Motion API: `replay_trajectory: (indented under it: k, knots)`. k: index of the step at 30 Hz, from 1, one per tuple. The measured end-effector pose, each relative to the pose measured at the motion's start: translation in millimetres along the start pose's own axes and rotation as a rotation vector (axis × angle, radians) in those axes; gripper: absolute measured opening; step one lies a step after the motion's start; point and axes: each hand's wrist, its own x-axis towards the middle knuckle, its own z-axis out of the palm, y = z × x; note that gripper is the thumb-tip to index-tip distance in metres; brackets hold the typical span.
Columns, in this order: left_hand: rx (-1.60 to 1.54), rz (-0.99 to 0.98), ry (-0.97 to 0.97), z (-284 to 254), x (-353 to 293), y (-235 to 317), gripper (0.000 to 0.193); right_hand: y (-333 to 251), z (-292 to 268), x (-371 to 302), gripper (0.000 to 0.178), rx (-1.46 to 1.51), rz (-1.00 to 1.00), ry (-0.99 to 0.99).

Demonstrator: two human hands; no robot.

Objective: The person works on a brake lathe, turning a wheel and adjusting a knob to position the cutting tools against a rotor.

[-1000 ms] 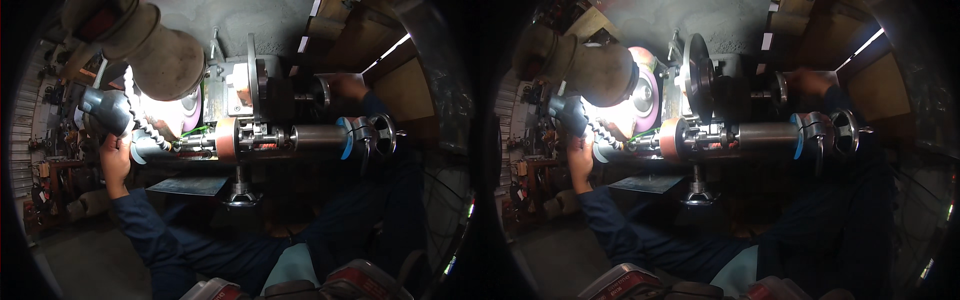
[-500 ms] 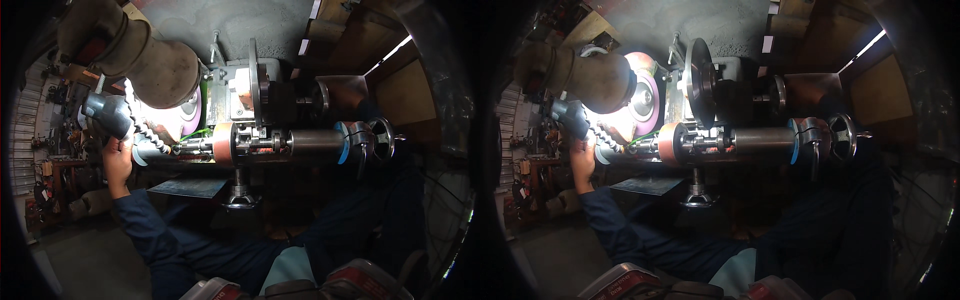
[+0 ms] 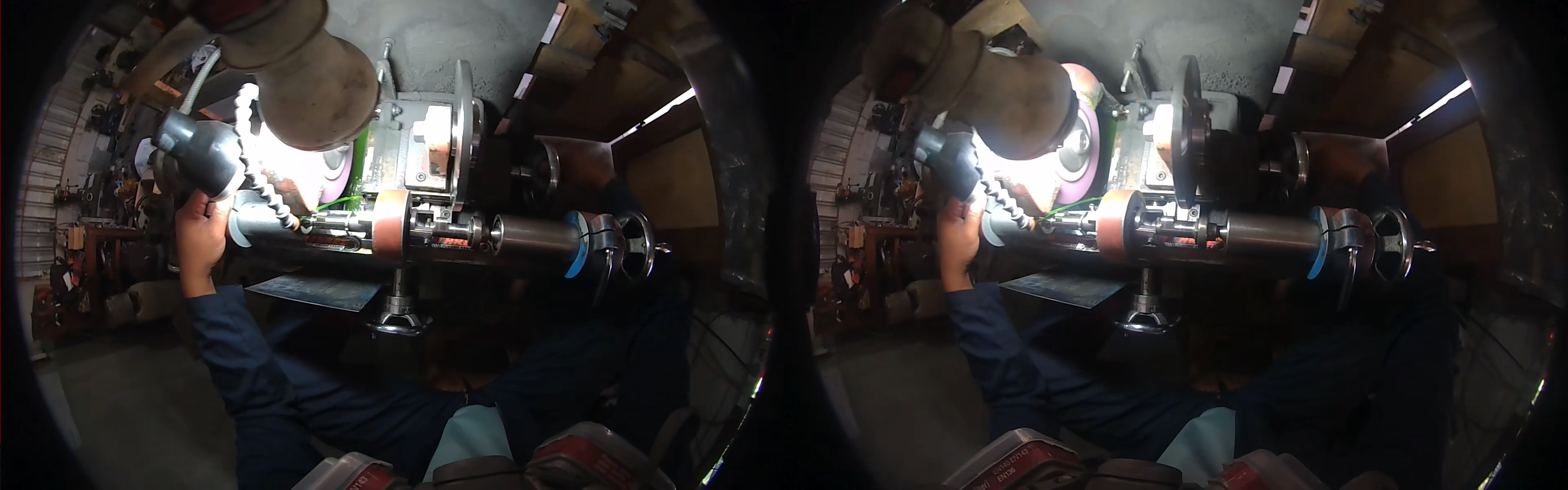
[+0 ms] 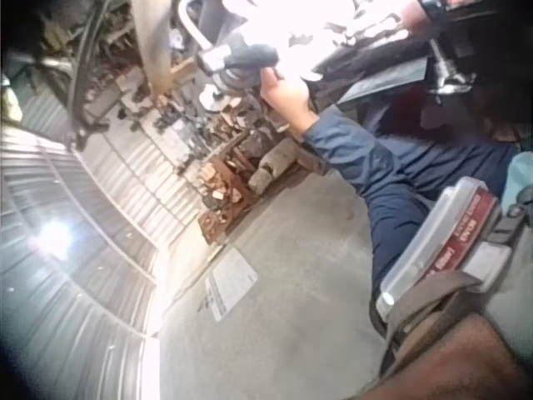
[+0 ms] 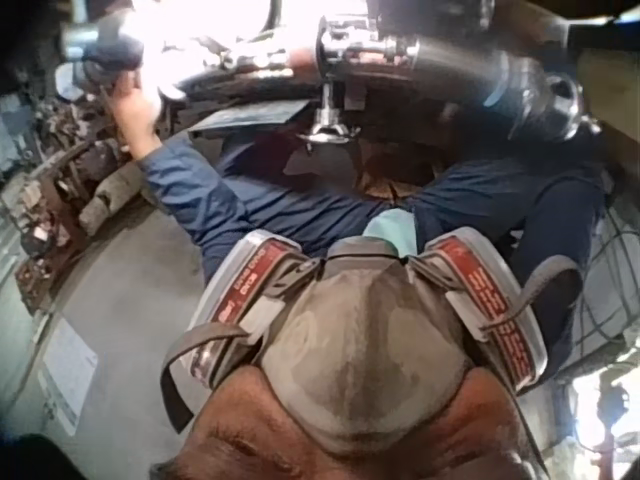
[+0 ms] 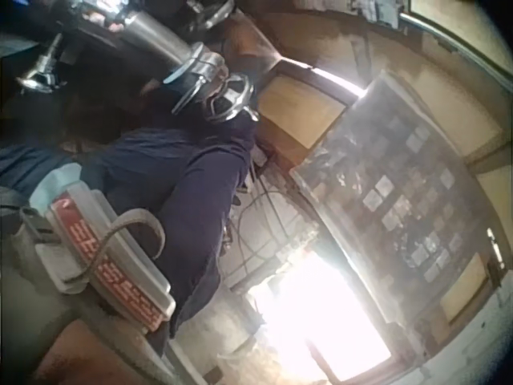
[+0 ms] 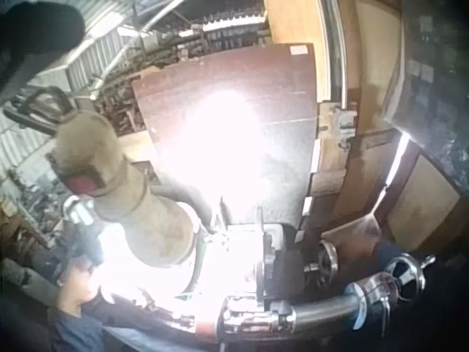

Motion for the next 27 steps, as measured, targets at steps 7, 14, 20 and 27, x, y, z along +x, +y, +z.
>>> replay_trajectory:
  k: [7,14,20,27]
  knots:
    - [0.046,0.045,0.029,6.2,7.1,21.0,0.019,46.7,-10.8,32.5,0.017,0.184,0.013,0.478]
    - [-0.047,0.04,0.039,0.0,7.1,9.8,0.021,41.4,3.4,3.3,0.016,0.181,-0.32,0.262]
    - [0.13,0.081,0.009,-0.4,3.6,12.8,0.019,35.5,35.2,20.7,0.021,-0.642,-0.027,0.754]
    - [0.012,-0.022,-0.023,-2.8,6.0,14.2,0.021,81.8,11.0,49.2,0.019,-0.012,-0.223,0.684]
